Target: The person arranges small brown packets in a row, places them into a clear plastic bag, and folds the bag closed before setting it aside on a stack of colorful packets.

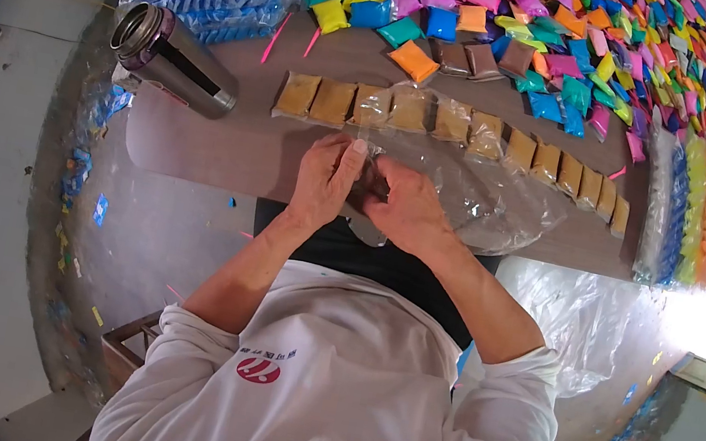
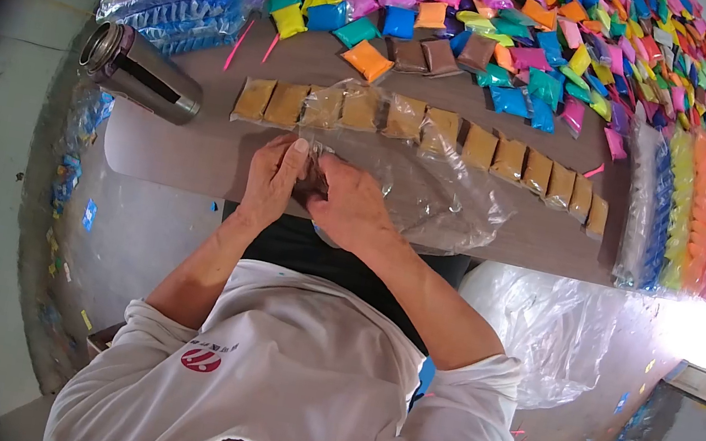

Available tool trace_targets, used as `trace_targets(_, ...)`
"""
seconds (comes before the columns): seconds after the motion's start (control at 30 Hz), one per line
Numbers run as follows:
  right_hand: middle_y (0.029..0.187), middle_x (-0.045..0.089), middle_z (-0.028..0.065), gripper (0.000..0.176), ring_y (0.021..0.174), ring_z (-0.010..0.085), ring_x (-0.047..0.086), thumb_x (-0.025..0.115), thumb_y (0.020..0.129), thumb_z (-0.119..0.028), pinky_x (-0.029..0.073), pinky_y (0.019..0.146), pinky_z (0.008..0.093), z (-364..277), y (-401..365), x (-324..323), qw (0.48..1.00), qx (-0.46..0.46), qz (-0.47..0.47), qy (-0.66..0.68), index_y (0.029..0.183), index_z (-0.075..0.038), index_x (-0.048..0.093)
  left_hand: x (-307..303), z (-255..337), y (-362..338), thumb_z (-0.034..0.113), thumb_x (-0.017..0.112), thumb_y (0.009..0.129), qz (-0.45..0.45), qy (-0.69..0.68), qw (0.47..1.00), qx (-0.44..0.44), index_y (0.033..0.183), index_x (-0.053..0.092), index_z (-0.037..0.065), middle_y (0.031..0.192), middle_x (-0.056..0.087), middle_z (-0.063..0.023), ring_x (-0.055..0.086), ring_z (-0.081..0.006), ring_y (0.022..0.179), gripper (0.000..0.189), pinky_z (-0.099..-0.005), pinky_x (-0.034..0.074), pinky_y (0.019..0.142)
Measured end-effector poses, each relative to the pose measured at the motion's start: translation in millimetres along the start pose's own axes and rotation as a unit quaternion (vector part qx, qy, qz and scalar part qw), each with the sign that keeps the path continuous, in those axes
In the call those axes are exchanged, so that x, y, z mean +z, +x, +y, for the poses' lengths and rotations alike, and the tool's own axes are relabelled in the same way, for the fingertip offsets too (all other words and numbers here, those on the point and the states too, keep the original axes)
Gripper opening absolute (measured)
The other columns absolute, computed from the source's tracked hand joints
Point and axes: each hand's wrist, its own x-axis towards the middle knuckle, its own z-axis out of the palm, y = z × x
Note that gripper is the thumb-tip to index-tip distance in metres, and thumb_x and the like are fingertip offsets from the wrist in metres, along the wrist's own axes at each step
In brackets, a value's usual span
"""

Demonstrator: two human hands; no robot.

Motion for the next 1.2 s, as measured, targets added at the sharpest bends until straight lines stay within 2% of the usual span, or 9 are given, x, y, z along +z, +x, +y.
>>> trace_targets(0.07,0.096,0.068,0.0238,0.023,0.092,0.0447,0.065,0.063,0.080,-0.006,0.052,0.081,0.0488,6,2,7,0.999,-0.016,0.030,-0.040,0.103,0.000,0.062,1,-1,0,0.031,0.052,0.105,0.008,-0.005,1.000,0.015,0.069,0.055,-0.001,0.071,0.052,-0.0097,0.050,-0.0224,0.072,0.048,-0.0357,0.041,0.068)
trace_targets(0.17,0.102,0.068,0.0254,0.030,0.098,0.0448,0.065,0.055,0.082,-0.001,0.052,0.084,0.0482,4,1,5,0.997,-0.021,0.041,-0.054,0.112,-0.001,0.062,-5,8,2,0.029,0.056,0.102,-0.017,-0.022,0.999,-0.025,0.077,0.062,-0.004,0.075,0.058,-0.0162,0.055,-0.0318,0.075,0.042,-0.0402,0.045,0.072)
trace_targets(0.4,0.103,0.068,0.0269,0.037,0.099,0.0457,0.065,0.052,0.088,-0.002,0.051,0.086,0.0489,4,-8,9,0.997,-0.067,0.028,0.012,0.124,0.003,0.056,-10,12,2,0.026,0.060,0.099,-0.032,-0.019,0.999,-0.030,0.078,0.065,-0.005,0.076,0.061,-0.0155,0.058,-0.0299,0.075,0.038,-0.0387,0.046,0.070)
trace_targets(0.5,0.099,0.067,0.0279,0.040,0.095,0.0442,0.063,0.057,0.086,-0.006,0.050,0.086,0.0505,16,-7,20,0.995,-0.061,0.068,-0.032,0.125,0.000,0.054,-10,16,5,0.025,0.063,0.097,-0.038,0.015,0.999,-0.015,0.077,0.066,-0.004,0.076,0.063,-0.0149,0.060,-0.0308,0.076,0.035,-0.0386,0.046,0.071)
trace_targets(0.7,0.098,0.066,0.0274,0.049,0.102,0.0459,0.060,0.059,0.088,-0.013,0.041,0.099,0.0520,6,-15,15,0.994,-0.066,0.003,-0.085,0.131,0.006,0.043,-17,7,7,0.028,0.067,0.093,-0.012,0.140,0.990,0.022,0.074,0.065,-0.003,0.076,0.064,-0.0143,0.061,-0.0333,0.076,0.036,-0.0412,0.047,0.070)
trace_targets(0.77,0.110,0.063,0.0268,0.054,0.111,0.0454,0.057,0.061,0.089,-0.015,0.037,0.105,0.0519,9,-19,23,0.990,-0.099,0.014,-0.101,0.131,0.009,0.039,-16,6,6,0.029,0.066,0.093,0.003,0.195,0.980,0.047,0.074,0.063,-0.003,0.075,0.063,-0.0146,0.061,-0.0340,0.075,0.037,-0.0429,0.046,0.069)
trace_targets(0.9,0.126,0.057,0.0263,0.059,0.120,0.0432,0.053,0.066,0.088,-0.020,0.036,0.109,0.0524,5,-20,15,0.991,-0.092,-0.040,-0.094,0.133,0.007,0.040,2,16,12,0.023,0.061,0.093,-0.030,0.130,0.989,-0.063,0.075,0.059,-0.004,0.073,0.059,-0.0179,0.059,-0.0366,0.073,0.032,-0.0441,0.045,0.069)
trace_targets(1.03,0.134,0.056,0.0194,0.067,0.127,0.0384,0.051,0.074,0.084,-0.031,0.037,0.109,0.0482,7,-49,-22,0.963,-0.129,-0.006,-0.237,0.138,-0.001,0.048,6,13,11,0.017,0.056,0.096,-0.043,0.100,0.994,-0.012,0.077,0.059,-0.004,0.073,0.058,-0.0184,0.057,-0.0358,0.072,0.029,-0.0434,0.044,0.069)
trace_targets(1.2,0.132,0.058,0.0151,0.067,0.124,0.0366,0.054,0.080,0.078,-0.033,0.042,0.105,0.0486,4,-90,-94,0.938,0.004,0.006,-0.346,0.134,-0.007,0.055,4,6,3,0.015,0.054,0.098,-0.019,0.052,0.998,0.000,0.080,0.061,-0.003,0.075,0.060,-0.0173,0.056,-0.0347,0.073,0.026,-0.0435,0.043,0.073)
